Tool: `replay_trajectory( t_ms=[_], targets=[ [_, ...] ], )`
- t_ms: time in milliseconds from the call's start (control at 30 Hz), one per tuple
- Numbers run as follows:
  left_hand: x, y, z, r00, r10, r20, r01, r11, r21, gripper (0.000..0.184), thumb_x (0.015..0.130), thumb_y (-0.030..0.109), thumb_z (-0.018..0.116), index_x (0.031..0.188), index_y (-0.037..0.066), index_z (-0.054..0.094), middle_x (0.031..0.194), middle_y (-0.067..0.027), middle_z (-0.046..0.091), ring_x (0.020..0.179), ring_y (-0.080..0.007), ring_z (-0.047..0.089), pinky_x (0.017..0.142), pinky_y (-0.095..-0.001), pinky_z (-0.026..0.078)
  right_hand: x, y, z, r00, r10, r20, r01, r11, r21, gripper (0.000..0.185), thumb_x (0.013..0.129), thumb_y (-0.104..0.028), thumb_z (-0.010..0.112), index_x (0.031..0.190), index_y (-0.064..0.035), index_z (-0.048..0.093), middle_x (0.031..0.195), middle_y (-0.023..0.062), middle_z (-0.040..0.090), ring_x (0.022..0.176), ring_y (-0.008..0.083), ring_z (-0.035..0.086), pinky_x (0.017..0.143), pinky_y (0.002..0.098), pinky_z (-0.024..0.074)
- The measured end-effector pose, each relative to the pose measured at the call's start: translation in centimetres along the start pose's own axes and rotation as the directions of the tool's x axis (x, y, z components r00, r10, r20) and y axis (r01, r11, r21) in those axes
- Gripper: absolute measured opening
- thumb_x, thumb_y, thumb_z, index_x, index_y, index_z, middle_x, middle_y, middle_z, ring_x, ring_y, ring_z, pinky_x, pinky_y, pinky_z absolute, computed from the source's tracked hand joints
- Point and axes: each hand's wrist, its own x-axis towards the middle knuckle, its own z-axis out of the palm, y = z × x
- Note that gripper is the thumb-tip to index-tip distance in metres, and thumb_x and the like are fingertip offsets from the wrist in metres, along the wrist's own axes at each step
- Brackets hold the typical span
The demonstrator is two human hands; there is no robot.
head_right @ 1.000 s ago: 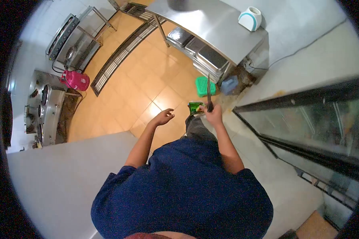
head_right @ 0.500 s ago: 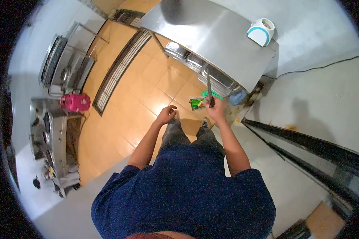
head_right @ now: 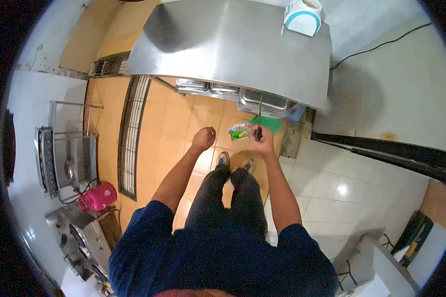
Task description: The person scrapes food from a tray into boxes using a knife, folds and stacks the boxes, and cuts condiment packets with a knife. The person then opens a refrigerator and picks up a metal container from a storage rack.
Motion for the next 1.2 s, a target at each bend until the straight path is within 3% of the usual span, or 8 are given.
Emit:
replay_trajectory(
  t_ms=[133, 200, 500, 600, 767, 867, 967, 1200],
  targets=[
    [6.8, -5.5, 5.6, 0.994, 0.097, 0.047, -0.105, 0.971, 0.215, 0.010, 0.083, 0.016, 0.060, 0.089, 0.011, 0.067, 0.083, -0.0154, 0.068, 0.082, -0.0346, 0.067, 0.071, -0.0444, 0.054, 0.4, 5.8, 0.4, 0.993, 0.038, 0.109, -0.031, 0.997, -0.067, 0.022, 0.080, 0.003, 0.074, 0.092, -0.0014, 0.056, 0.101, 0.0119, 0.069, 0.095, 0.0186, 0.064, 0.085, 0.0310, 0.0491],
    [10.5, -7.0, 7.9, 0.981, 0.095, 0.171, -0.157, 0.905, 0.395, 0.020, 0.087, 0.014, 0.051, 0.093, 0.008, 0.068, 0.093, -0.0141, 0.070, 0.092, -0.0322, 0.068, 0.079, -0.0447, 0.054, -0.1, 11.5, 1.2, 0.994, 0.031, 0.102, -0.042, 0.993, 0.112, 0.022, 0.079, 0.002, 0.075, 0.089, -0.0015, 0.056, 0.101, 0.0122, 0.069, 0.097, 0.0198, 0.065, 0.086, 0.0315, 0.0492],
    [30.2, -17.0, 20.6, 0.923, 0.365, 0.121, -0.358, 0.702, 0.615, 0.022, 0.086, 0.014, 0.055, 0.104, 0.006, 0.066, 0.099, -0.0137, 0.068, 0.092, -0.0304, 0.068, 0.072, -0.0396, 0.058, -2.0, 27.9, 2.5, 0.976, 0.072, 0.206, -0.089, 0.993, 0.074, 0.022, 0.075, 0.016, 0.062, 0.090, 0.0004, 0.060, 0.094, 0.0129, 0.070, 0.098, 0.0269, 0.068, 0.085, 0.0378, 0.0546],
    [34.1, -16.1, 21.6, 0.944, 0.290, 0.156, -0.314, 0.650, 0.692, 0.019, 0.086, 0.015, 0.056, 0.097, 0.007, 0.068, 0.097, -0.0136, 0.069, 0.091, -0.0300, 0.069, 0.069, -0.0396, 0.059, -2.2, 27.7, 3.1, 0.978, 0.039, 0.206, -0.050, 0.998, 0.047, 0.023, 0.072, 0.016, 0.061, 0.090, 0.0013, 0.062, 0.090, 0.0116, 0.069, 0.093, 0.0230, 0.067, 0.082, 0.0351, 0.0545],
    [37.3, -18.1, 25.1, 0.832, 0.534, 0.150, -0.451, 0.494, 0.743, 0.016, 0.082, 0.022, 0.059, 0.076, 0.016, 0.072, 0.075, -0.0054, 0.070, 0.076, -0.0249, 0.071, 0.063, -0.0398, 0.056, -1.0, 27.6, 2.3, 0.918, 0.238, 0.317, -0.167, 0.957, -0.237, 0.014, 0.076, 0.011, 0.064, 0.085, 0.0007, 0.062, 0.075, 0.0044, 0.058, 0.071, 0.0118, 0.054, 0.067, 0.0280, 0.0478],
    [38.0, -18.3, 25.3, 0.807, 0.543, 0.231, -0.514, 0.455, 0.727, 0.015, 0.081, 0.022, 0.060, 0.074, 0.015, 0.072, 0.075, -0.0052, 0.070, 0.075, -0.0241, 0.071, 0.062, -0.0393, 0.056, -0.8, 27.5, 2.7, 0.928, 0.183, 0.324, -0.142, 0.979, -0.146, 0.020, 0.075, 0.007, 0.067, 0.094, 0.0019, 0.063, 0.082, 0.0053, 0.062, 0.075, 0.0122, 0.053, 0.071, 0.0283, 0.0469],
    [38.3, -18.3, 24.9, 0.764, 0.589, 0.263, -0.556, 0.394, 0.732, 0.016, 0.083, 0.020, 0.059, 0.077, 0.014, 0.073, 0.077, -0.0050, 0.071, 0.076, -0.0239, 0.072, 0.063, -0.0392, 0.057, -1.2, 27.5, 2.7, 0.924, 0.193, 0.331, -0.157, 0.979, -0.133, 0.009, 0.080, 0.005, 0.067, 0.081, 0.0005, 0.059, 0.072, 0.0013, 0.050, 0.068, 0.0096, 0.044, 0.060, 0.0265, 0.0407],
    [37.8, -14.6, 18.1, 0.780, 0.597, 0.187, -0.447, 0.323, 0.834, 0.018, 0.085, 0.016, 0.057, 0.096, 0.008, 0.070, 0.091, -0.0100, 0.071, 0.083, -0.0257, 0.071, 0.065, -0.0389, 0.059, -2.7, 27.7, 2.1, 0.884, 0.304, 0.356, -0.255, 0.950, -0.179, 0.014, 0.078, 0.005, 0.069, 0.091, 0.0016, 0.064, 0.079, 0.0057, 0.058, 0.072, 0.0108, 0.051, 0.066, 0.0276, 0.0446]
  ],
)
